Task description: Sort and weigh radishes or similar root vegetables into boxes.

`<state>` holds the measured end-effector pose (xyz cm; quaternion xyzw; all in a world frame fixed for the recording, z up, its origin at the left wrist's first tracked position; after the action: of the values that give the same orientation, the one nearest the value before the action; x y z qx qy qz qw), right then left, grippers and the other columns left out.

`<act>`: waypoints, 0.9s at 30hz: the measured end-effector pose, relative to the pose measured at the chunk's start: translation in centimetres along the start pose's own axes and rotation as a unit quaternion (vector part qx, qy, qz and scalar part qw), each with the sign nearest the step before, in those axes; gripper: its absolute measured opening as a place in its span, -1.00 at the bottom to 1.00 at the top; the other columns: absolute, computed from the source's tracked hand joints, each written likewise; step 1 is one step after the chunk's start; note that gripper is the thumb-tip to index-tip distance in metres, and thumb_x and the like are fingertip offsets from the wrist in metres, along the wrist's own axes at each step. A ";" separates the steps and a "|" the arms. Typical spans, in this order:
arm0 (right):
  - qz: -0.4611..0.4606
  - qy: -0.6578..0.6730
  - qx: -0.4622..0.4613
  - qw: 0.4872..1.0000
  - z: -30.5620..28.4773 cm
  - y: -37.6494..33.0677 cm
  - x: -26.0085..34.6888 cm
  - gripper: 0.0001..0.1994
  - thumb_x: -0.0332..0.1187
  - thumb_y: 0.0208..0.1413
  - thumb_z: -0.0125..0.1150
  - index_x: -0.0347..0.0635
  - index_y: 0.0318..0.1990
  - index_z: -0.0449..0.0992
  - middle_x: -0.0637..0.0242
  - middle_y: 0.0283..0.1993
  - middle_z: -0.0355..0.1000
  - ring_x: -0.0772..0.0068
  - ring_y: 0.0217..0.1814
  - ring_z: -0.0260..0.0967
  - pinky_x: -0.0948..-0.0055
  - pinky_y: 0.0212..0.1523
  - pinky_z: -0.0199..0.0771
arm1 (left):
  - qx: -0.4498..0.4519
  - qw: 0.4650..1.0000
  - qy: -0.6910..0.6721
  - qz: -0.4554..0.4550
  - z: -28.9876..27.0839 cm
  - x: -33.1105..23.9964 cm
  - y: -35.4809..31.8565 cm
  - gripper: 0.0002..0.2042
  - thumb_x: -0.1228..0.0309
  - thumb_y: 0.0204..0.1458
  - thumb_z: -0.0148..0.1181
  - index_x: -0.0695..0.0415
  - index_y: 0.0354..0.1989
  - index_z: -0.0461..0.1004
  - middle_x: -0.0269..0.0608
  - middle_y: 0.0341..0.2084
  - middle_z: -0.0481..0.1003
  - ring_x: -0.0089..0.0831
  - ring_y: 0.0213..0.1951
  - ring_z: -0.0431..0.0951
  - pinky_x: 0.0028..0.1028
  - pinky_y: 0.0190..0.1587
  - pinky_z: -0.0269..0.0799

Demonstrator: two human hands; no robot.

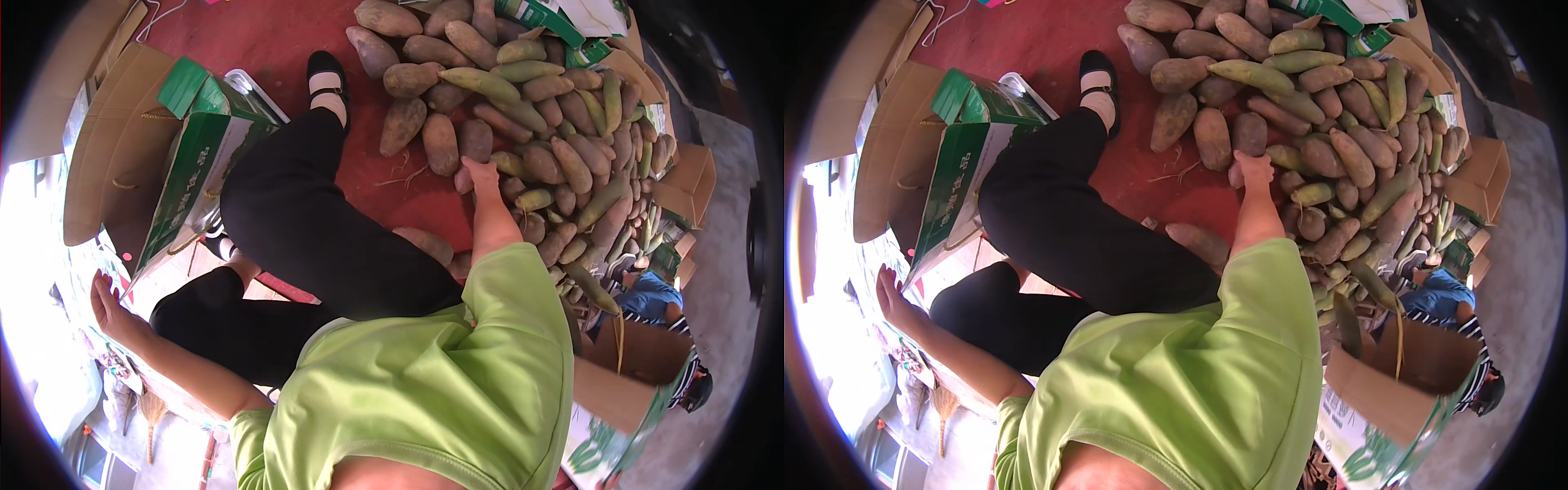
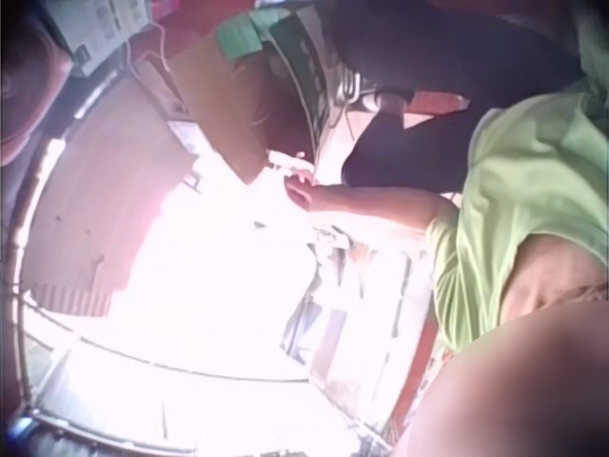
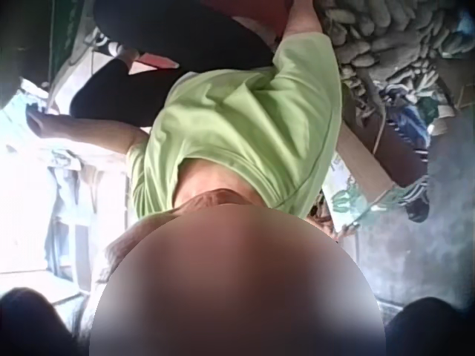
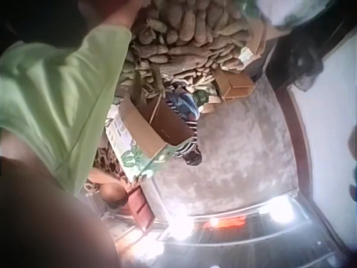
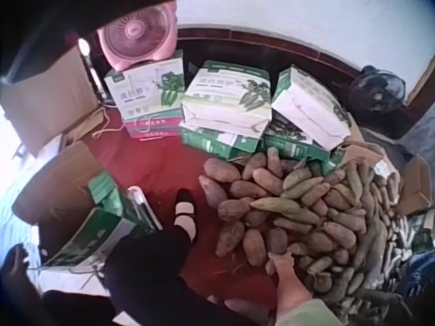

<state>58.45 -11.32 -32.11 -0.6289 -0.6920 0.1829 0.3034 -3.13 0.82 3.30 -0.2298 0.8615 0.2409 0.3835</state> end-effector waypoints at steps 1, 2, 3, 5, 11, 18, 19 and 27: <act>0.009 -0.026 0.019 0.999 0.0 0.7 -0.4 -0.04 0.04 -0.35 0.42 -0.28 0.20 0.10 -0.06 0.18 0.21 0.02 0.23 0.17 0.23 0.23 0.17 | -0.001 1.000 -0.001 -0.002 0.0 0.0 0.1 -0.76 0.34 0.14 0.04 0.18 -0.12 0.50 -0.30 -0.22 0.52 -0.56 -0.16 0.46 -0.49 -0.05 0.24; 0.010 -0.026 0.014 1.000 0.3 2.0 -1.4 -0.04 0.04 -0.35 0.42 -0.28 0.20 0.10 -0.06 0.18 0.21 0.02 0.23 0.17 0.23 0.23 0.17 | 0.003 1.000 -0.006 -0.007 0.2 0.1 0.4 -0.74 0.31 0.13 0.05 0.20 -0.11 0.50 -0.26 -0.21 0.52 -0.50 -0.12 0.45 -0.45 -0.03 0.25; -0.002 0.011 0.005 1.000 0.8 3.7 -2.8 -0.06 0.06 -0.35 0.41 -0.32 0.16 0.13 -0.07 0.16 0.23 0.03 0.21 0.20 0.24 0.22 0.18 | 0.011 1.000 -0.015 -0.014 1.0 0.3 0.6 -0.71 0.28 0.12 0.06 0.21 -0.10 0.50 -0.21 -0.21 0.51 -0.44 -0.09 0.45 -0.40 -0.01 0.27; -0.027 0.044 0.013 0.999 1.7 3.1 -1.5 -0.09 0.08 -0.35 0.40 -0.35 0.12 0.17 -0.08 0.13 0.25 0.03 0.19 0.22 0.25 0.21 0.19 | 0.007 1.000 -0.015 -0.016 0.7 0.5 0.7 -0.70 0.27 0.12 0.06 0.21 -0.10 0.50 -0.21 -0.20 0.51 -0.44 -0.09 0.44 -0.40 -0.01 0.26; -0.058 -0.029 -0.020 0.998 -0.1 0.1 0.6 -0.08 0.07 -0.38 0.41 -0.44 0.08 0.19 -0.11 0.08 0.30 0.00 0.14 0.27 0.26 0.14 0.27 | 0.002 1.000 -0.015 -0.014 -0.4 0.8 0.4 -0.77 0.33 0.14 0.04 0.18 -0.13 0.50 -0.30 -0.22 0.53 -0.56 -0.14 0.47 -0.50 -0.05 0.24; -0.006 0.208 0.135 0.969 0.7 1.9 -3.1 -0.18 -0.03 -0.39 0.46 -0.36 0.04 0.31 0.15 -0.01 0.37 0.21 -0.02 0.35 0.30 -0.06 0.32 | 0.023 1.000 -0.020 -0.004 0.0 0.8 0.7 -0.76 0.33 0.15 0.03 0.20 -0.14 0.51 -0.30 -0.23 0.54 -0.56 -0.15 0.48 -0.49 -0.06 0.26; 0.043 0.284 0.172 0.942 0.4 -0.6 -2.5 -0.20 -0.05 -0.38 0.46 -0.31 0.06 0.30 0.21 -0.02 0.37 0.25 -0.06 0.35 0.30 -0.11 0.32 | 0.022 1.000 -0.019 -0.004 -0.2 0.9 0.5 -0.76 0.33 0.15 0.03 0.20 -0.14 0.51 -0.30 -0.23 0.54 -0.56 -0.15 0.48 -0.49 -0.06 0.26; -0.094 0.276 0.228 0.929 1.7 -10.7 -3.7 -0.17 -0.04 -0.34 0.44 -0.20 0.11 0.19 0.22 0.03 0.30 0.27 -0.01 0.32 0.27 -0.12 0.36 | 0.021 1.000 -0.002 -0.009 0.1 0.0 0.1 -0.70 0.28 0.12 0.05 0.22 -0.10 0.50 -0.22 -0.20 0.50 -0.42 -0.11 0.45 -0.42 -0.02 0.28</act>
<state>49.35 -16.30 -27.31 -0.5005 -0.5764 0.1258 0.6336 -3.17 0.97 3.24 -0.2285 0.8635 0.2197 0.3923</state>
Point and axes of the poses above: each hand's wrist, its own y-axis towards the middle knuckle, its own z-axis out of the palm, x = y × z, the point moved 2 cm from there along y, towards the middle knuckle
